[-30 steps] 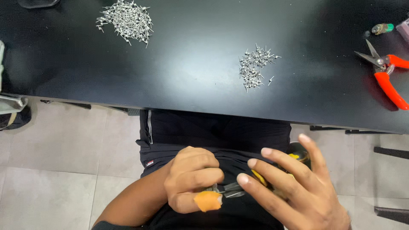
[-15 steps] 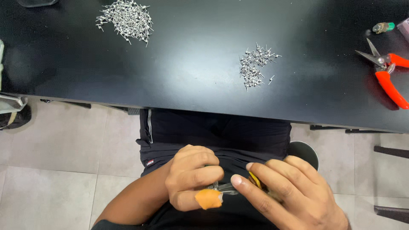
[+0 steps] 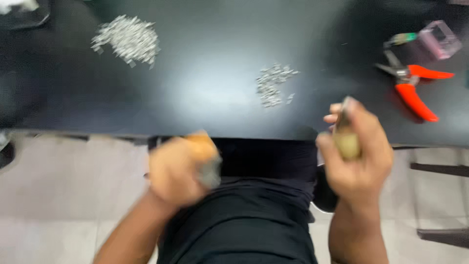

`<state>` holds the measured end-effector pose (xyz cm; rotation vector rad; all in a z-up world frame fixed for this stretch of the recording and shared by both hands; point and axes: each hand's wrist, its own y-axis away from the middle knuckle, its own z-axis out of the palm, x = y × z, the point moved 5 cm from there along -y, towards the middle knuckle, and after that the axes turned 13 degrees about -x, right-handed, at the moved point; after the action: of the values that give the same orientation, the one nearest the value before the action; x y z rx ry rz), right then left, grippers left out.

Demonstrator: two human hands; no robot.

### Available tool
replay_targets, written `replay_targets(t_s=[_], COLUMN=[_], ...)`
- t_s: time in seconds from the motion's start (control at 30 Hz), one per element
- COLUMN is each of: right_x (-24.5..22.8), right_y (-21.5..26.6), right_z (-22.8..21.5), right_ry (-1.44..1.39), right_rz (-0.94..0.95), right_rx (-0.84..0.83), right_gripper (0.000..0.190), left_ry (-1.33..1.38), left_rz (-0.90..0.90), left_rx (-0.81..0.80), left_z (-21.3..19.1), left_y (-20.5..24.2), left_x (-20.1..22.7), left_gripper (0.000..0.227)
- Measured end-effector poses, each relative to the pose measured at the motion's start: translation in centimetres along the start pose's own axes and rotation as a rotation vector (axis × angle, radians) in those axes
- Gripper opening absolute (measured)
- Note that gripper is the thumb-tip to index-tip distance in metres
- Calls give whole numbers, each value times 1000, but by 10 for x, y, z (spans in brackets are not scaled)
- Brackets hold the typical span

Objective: The person repeatedly picks up small metal pins from a pile on a black table, holds each pin with a finger cot, and uses a small file to trim or shape the pin's tip. The trimmed pins are placed into a separate pile on the table.

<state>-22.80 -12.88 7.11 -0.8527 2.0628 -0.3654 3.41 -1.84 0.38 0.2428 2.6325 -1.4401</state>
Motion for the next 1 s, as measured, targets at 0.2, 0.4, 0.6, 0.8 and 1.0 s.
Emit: replay_targets(t_s=[0.2,0.4,0.6,0.8,1.0], right_x=[67,75,73,54,39], right_y=[-45,-85,-93,-58,17], right_z=[3,30,43,40,83], right_ry=[-148,231,255,-229,-1278], right_rz=[243,85,-141,151,185], right_rx=[-253,-605,-632,-129,70], right_gripper=[49,17,9,18,36], left_ry=[-99,360,759,1092,970], left_rz=[-282,-494,-709,-691,-38], left_rx=[-598,-638,-450,-572,-374], left_z=[47,58,34,10,-11], left_y=[-39,-61,-72,-53,-59], left_x=[-126,-151,-120,-15,33], left_gripper=[33,45,40,24,41])
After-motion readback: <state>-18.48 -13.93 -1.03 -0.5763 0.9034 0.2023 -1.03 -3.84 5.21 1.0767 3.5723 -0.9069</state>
